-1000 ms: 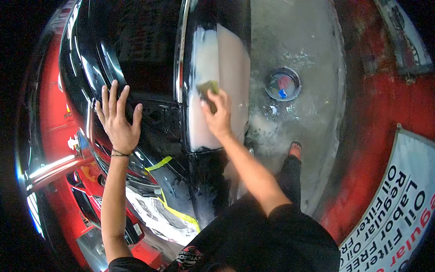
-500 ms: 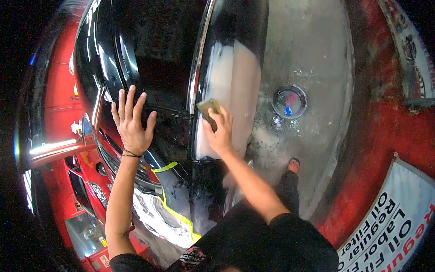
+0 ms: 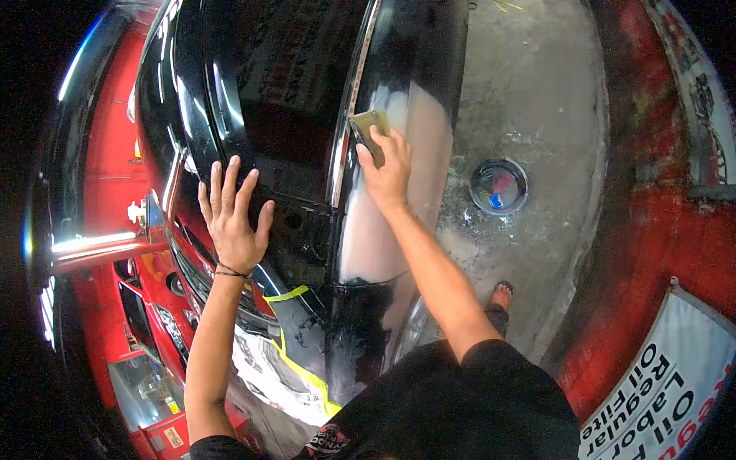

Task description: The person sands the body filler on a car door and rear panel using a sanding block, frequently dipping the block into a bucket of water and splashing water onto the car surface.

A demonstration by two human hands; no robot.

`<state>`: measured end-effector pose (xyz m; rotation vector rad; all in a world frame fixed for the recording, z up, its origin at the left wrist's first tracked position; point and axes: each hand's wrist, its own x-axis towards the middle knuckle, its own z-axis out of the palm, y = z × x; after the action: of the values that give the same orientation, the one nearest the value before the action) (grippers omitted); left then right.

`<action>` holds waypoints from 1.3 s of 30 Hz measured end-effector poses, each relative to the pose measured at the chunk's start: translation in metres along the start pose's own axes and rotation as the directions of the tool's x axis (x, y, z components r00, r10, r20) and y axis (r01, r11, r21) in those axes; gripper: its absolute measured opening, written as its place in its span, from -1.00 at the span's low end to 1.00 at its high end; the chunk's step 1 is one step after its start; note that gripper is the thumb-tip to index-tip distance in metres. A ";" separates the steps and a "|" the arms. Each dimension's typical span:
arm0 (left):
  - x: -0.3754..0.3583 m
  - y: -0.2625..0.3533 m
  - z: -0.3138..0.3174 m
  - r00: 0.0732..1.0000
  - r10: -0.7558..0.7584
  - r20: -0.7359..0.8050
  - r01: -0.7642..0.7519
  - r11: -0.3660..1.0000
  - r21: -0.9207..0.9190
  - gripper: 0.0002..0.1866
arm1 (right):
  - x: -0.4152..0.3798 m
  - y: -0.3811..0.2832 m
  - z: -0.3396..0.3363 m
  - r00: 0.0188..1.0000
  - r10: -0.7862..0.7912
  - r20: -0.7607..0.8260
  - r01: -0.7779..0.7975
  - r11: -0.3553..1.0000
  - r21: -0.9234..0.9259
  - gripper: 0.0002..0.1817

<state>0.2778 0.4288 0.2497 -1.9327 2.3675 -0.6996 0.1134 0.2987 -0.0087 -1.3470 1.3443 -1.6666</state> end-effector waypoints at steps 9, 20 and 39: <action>-0.001 -0.003 -0.003 0.999 0.007 -0.033 -0.008 0.999 -0.031 -0.42 | 0.034 0.029 -0.005 0.974 0.224 0.006 -0.222 0.960 0.170 -0.53; -0.014 -0.004 -0.015 0.999 0.011 -0.049 -0.013 0.999 -0.029 -0.45 | -0.091 -0.025 -0.145 0.900 0.100 0.424 -0.159 0.982 0.106 -0.51; -0.158 0.386 0.245 0.298 0.294 0.908 0.501 0.761 -0.411 -0.40 | -0.251 0.169 -0.812 0.069 0.997 -0.028 -0.900 0.050 -0.432 -0.51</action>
<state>0.0257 0.5484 -0.1454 -1.7584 1.6082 1.2560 -0.5998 0.7403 -0.2282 -0.3754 1.7590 -0.2001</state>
